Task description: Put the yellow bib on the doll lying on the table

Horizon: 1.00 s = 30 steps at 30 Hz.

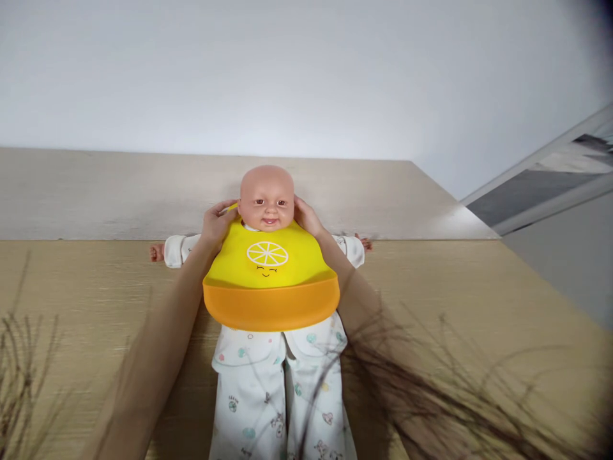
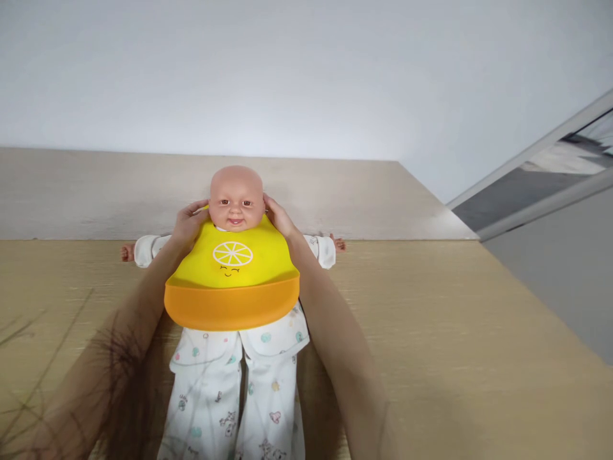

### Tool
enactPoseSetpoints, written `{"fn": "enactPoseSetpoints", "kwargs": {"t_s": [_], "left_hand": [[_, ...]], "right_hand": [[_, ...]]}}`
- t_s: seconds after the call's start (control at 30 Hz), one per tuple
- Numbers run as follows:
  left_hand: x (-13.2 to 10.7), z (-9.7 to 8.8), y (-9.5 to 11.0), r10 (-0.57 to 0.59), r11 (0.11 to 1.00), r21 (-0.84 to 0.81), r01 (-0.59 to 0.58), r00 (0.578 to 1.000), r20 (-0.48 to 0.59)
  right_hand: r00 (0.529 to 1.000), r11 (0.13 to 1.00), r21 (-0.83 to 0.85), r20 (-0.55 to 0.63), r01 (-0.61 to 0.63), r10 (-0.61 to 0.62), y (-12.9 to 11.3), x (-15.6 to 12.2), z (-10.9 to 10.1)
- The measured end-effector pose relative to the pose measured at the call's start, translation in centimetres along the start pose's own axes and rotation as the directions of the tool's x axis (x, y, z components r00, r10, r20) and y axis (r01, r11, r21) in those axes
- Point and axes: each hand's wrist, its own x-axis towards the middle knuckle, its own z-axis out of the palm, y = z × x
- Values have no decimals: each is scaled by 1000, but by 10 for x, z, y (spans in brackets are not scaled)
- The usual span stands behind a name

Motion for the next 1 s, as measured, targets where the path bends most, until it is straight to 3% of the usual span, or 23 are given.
{"fn": "enactPoseSetpoints", "kwargs": {"t_s": [0.13,0.53,0.8,1.0], "left_hand": [[3,-1,-3,58,995,77,-55,998,-36],[5,-4,-4,13,993,113,-18,999,42],[1,-7,4,-121,989,-68,133,979,162],[1,-11,5,-160,969,-139,202,950,267]], "right_hand": [[999,999,-21,-42,25,-26,0,1,0],[998,1000,-22,-58,21,-22,0,0,2],[993,983,-157,-79,-96,84,7,3,-15],[994,980,-200,-111,-15,-7,17,11,-22]]}}
